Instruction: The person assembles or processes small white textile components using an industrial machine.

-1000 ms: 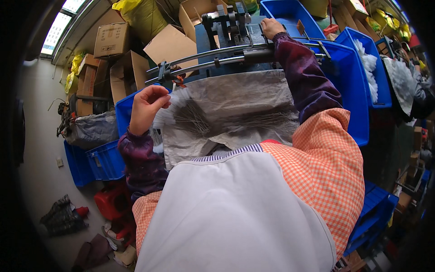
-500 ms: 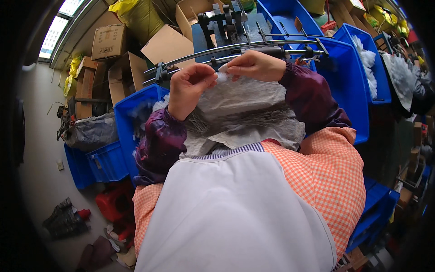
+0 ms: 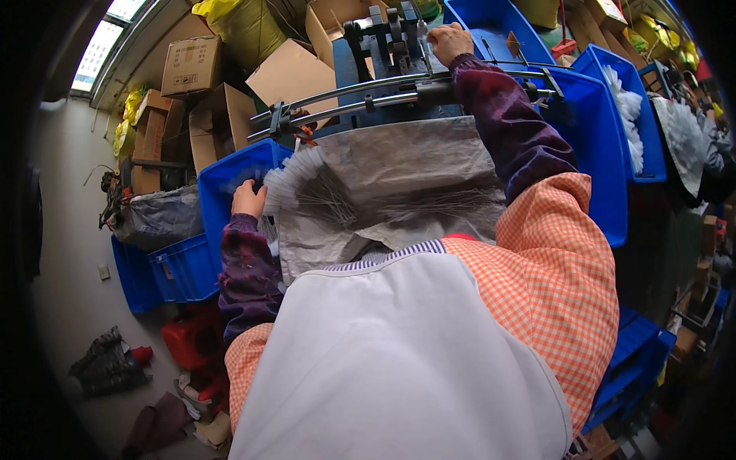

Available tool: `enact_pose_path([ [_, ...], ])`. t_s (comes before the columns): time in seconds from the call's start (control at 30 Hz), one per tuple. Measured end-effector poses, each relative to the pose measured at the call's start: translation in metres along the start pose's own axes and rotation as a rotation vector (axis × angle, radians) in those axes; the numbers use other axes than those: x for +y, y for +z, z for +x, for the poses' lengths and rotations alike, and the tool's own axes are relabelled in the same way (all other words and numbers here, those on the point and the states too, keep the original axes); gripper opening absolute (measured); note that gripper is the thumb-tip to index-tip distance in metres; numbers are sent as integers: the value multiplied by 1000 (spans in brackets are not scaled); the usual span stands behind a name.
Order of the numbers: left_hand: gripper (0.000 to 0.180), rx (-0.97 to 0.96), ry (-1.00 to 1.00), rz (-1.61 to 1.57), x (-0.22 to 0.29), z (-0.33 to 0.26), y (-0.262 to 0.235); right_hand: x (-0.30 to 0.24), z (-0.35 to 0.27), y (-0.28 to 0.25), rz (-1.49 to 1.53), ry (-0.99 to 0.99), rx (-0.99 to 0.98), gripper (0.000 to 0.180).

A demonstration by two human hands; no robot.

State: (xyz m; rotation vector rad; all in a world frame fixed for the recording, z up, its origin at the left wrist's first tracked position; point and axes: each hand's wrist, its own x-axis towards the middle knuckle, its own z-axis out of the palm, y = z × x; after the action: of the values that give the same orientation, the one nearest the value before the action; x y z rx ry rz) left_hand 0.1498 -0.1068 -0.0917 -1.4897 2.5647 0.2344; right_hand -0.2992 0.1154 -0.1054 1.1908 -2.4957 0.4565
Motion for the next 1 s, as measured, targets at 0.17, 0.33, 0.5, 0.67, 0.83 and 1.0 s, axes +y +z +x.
enact_pose_path([
  [0.17,24,-65,114,-209,-13,10,8,2,3,2,-5,19,-96,17],
  [0.33,17,16,118,-360,-16,9,8,-2,2,-1,-14,22,-96,17],
  [0.5,16,32,108,-388,-14,6,5,6,2,3,-56,20,-70,17],
  [0.67,14,70,101,-597,-22,9,12,7,2,4,86,16,-30,16],
  [0.83,15,80,31,-946,-28,14,10,9,3,6,44,21,-64,17],
  [1.0,15,65,1,-1091,-31,10,-5,12,3,7,34,19,-80,18],
])
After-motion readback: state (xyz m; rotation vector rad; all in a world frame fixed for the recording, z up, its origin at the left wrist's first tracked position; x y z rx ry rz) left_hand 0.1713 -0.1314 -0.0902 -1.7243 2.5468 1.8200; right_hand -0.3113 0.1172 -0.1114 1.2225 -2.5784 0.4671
